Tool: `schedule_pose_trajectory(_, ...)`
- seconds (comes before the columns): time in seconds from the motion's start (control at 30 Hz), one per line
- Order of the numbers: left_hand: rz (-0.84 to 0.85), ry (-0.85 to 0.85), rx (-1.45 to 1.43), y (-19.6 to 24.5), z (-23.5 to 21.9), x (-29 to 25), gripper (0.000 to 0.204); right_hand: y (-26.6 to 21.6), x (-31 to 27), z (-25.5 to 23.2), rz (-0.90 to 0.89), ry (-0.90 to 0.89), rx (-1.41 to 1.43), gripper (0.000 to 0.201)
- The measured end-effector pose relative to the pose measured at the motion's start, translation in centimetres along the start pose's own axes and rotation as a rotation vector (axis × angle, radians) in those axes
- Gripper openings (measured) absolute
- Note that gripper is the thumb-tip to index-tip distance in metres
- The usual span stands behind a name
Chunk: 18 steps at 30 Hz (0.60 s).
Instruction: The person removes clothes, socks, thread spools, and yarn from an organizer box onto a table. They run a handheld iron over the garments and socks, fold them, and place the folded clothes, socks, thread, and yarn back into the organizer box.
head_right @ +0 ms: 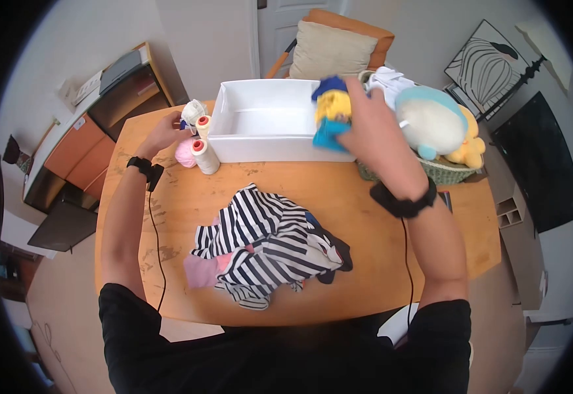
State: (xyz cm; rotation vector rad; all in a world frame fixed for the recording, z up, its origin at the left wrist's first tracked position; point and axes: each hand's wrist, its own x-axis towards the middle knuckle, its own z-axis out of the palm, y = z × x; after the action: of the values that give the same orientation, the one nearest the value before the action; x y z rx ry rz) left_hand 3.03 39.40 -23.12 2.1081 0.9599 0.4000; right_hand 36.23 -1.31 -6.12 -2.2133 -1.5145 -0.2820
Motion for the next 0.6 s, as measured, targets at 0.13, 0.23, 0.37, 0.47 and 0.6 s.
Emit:
schedule_pose_trajectory(0.13,0.056,0.082,0.006,-2.6,-0.7,-0.5,0.081,5.5,-8.4,-1.7,-0.078,-0.357,0.223,0.090)
schedule_pose_trajectory(0.23,0.140,0.229,0.071,-3.1,-0.8,-3.7,0.078,10.5,-15.1,0.5,0.152,-0.683,0.365,0.094)
schedule_pose_trajectory(0.37,0.297,0.536,0.237,1.7,-0.1,-10.2,0.065,13.3,-21.5,0.4,0.313,-0.695,0.351,0.096)
schedule_pose_trajectory(0.47,0.434,0.638,0.293,9.1,2.6,-17.6,0.055,14.5,-24.4,1.5,0.406,-0.462,0.563,0.095)
schedule_pose_trajectory(0.6,0.670,0.602,0.317,16.9,8.6,-26.0,0.045,14.5,-26.1,3.1,0.235,-0.276,0.531,0.093)
